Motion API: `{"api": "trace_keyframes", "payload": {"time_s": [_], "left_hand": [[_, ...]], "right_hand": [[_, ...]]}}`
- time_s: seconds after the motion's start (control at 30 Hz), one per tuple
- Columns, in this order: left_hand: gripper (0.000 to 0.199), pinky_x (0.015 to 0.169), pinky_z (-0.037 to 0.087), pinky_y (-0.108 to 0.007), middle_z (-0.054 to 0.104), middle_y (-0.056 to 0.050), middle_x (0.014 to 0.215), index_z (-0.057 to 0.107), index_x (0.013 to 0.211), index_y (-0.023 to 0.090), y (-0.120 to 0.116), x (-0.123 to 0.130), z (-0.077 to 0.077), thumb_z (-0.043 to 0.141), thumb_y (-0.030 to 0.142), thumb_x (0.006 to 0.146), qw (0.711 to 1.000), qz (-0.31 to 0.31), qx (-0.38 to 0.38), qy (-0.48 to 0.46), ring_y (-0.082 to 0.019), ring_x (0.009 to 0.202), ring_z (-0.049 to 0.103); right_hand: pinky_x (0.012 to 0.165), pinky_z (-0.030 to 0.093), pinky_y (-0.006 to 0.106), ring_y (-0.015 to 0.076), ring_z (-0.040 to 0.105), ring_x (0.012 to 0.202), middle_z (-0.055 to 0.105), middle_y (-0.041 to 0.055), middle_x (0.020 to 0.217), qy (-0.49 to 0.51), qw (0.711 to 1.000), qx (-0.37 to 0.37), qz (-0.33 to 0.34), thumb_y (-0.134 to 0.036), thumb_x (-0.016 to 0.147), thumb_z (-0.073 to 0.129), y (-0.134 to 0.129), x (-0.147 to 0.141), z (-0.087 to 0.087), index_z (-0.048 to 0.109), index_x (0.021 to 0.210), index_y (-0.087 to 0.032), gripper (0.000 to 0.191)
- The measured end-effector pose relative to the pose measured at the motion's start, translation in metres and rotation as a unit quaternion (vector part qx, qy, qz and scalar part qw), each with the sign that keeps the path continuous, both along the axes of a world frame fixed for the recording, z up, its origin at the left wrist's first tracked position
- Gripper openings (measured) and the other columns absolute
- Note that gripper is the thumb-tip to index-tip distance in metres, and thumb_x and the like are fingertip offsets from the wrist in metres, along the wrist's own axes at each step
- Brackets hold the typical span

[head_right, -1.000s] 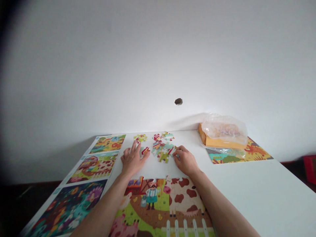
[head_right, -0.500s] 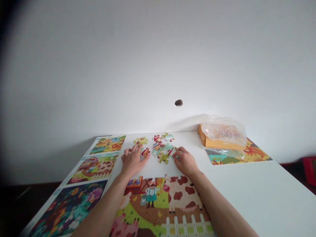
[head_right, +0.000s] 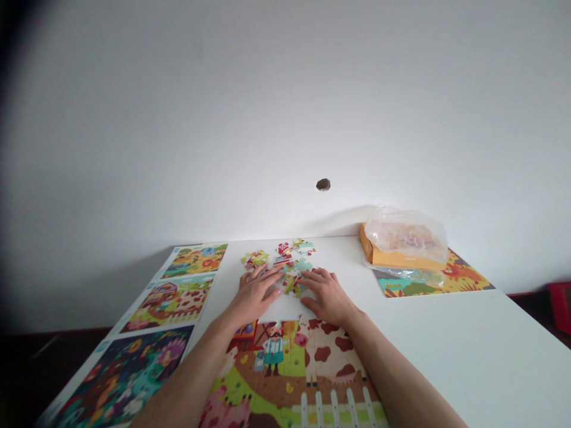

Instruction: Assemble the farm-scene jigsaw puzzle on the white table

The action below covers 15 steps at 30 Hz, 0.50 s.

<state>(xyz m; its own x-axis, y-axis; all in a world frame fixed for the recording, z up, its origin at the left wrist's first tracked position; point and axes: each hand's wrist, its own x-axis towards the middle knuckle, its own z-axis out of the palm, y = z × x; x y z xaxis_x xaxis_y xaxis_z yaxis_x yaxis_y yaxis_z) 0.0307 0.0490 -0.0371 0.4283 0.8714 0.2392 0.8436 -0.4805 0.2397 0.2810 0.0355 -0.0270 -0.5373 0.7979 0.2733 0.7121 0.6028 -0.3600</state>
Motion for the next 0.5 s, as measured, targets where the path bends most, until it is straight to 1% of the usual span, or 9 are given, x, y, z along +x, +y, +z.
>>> {"api": "trace_keyframes", "payload": {"time_s": [0.07,0.17,0.2,0.23,0.3,0.37,0.4,0.43,0.5], "left_hand": [[0.038,0.105,0.03,-0.051,0.049,0.001,0.142,0.054,0.127,0.034,0.001,0.001,0.001,0.051,0.037,0.089,0.999,0.032,0.012,-0.013,-0.029,0.13,0.038],[0.035,0.101,0.035,-0.05,0.051,-0.002,0.138,0.059,0.121,0.032,0.0,0.002,0.002,0.054,0.037,0.087,0.995,0.09,0.028,-0.033,-0.03,0.126,0.041],[0.035,0.101,0.035,-0.051,0.051,-0.002,0.138,0.059,0.121,0.032,0.0,0.002,0.003,0.055,0.038,0.087,0.994,0.096,0.03,-0.037,-0.03,0.127,0.04],[0.036,0.102,0.034,-0.052,0.049,-0.002,0.14,0.059,0.122,0.033,-0.001,0.003,0.005,0.055,0.038,0.086,0.995,0.09,0.031,-0.04,-0.031,0.129,0.037],[0.04,0.105,0.029,-0.055,0.043,0.0,0.146,0.055,0.127,0.037,-0.004,0.004,0.008,0.055,0.039,0.087,0.998,0.037,0.025,-0.037,-0.032,0.135,0.031],[0.042,0.108,0.024,-0.058,0.039,0.003,0.149,0.053,0.13,0.04,-0.008,0.005,0.012,0.054,0.04,0.088,0.999,-0.043,0.003,-0.027,-0.032,0.138,0.026],[0.042,0.109,0.023,-0.058,0.04,0.003,0.149,0.053,0.13,0.041,-0.009,0.006,0.013,0.054,0.041,0.088,0.997,-0.078,-0.013,-0.021,-0.032,0.139,0.026],[0.041,0.109,0.022,-0.059,0.043,0.003,0.147,0.053,0.129,0.041,-0.01,0.007,0.014,0.054,0.042,0.088,0.994,-0.1,-0.027,-0.018,-0.032,0.139,0.027],[0.04,0.109,0.023,-0.059,0.048,0.004,0.143,0.055,0.127,0.042,-0.011,0.008,0.014,0.055,0.042,0.088,0.993,-0.108,-0.044,-0.02,-0.032,0.137,0.03]], "right_hand": [[0.098,0.038,0.048,0.0289,0.044,0.124,0.051,0.0039,0.14,0.004,1.0,0.003,-0.017,-0.036,0.089,0.055,0.002,0.001,-0.002,0.053,0.133,-0.031,0.044],[0.099,0.036,0.05,0.0304,0.043,0.126,0.051,0.006,0.14,0.001,0.997,0.007,-0.081,-0.035,0.088,0.055,0.005,0.003,-0.006,0.053,0.133,-0.029,0.045],[0.099,0.035,0.051,0.0312,0.042,0.127,0.05,0.0065,0.141,-0.003,0.996,0.004,-0.09,-0.036,0.088,0.056,0.006,0.004,-0.007,0.053,0.134,-0.029,0.046],[0.1,0.034,0.052,0.0315,0.041,0.129,0.05,0.0066,0.141,-0.006,0.996,-0.001,-0.084,-0.037,0.088,0.055,0.006,0.004,-0.007,0.051,0.135,-0.028,0.048],[0.103,0.032,0.052,0.0308,0.039,0.132,0.05,0.0059,0.141,-0.007,0.999,-0.015,-0.041,-0.04,0.089,0.054,0.005,0.003,-0.006,0.049,0.137,-0.029,0.049],[0.105,0.03,0.051,0.0299,0.035,0.137,0.047,0.0054,0.144,-0.003,1.0,-0.024,-0.002,-0.044,0.091,0.051,0.005,0.003,-0.005,0.047,0.138,-0.03,0.05],[0.106,0.029,0.051,0.0298,0.031,0.138,0.044,0.0054,0.146,-0.002,1.0,-0.026,0.0,-0.047,0.091,0.049,0.005,0.003,-0.005,0.045,0.139,-0.03,0.051],[0.107,0.028,0.052,0.03,0.028,0.14,0.041,0.0053,0.148,-0.005,1.0,-0.026,-0.01,-0.049,0.092,0.047,0.007,0.004,-0.007,0.043,0.141,-0.029,0.052],[0.109,0.024,0.053,0.0303,0.022,0.143,0.032,0.0048,0.153,-0.02,0.998,-0.026,-0.059,-0.052,0.093,0.042,0.013,0.006,-0.011,0.038,0.144,-0.028,0.056]]}}
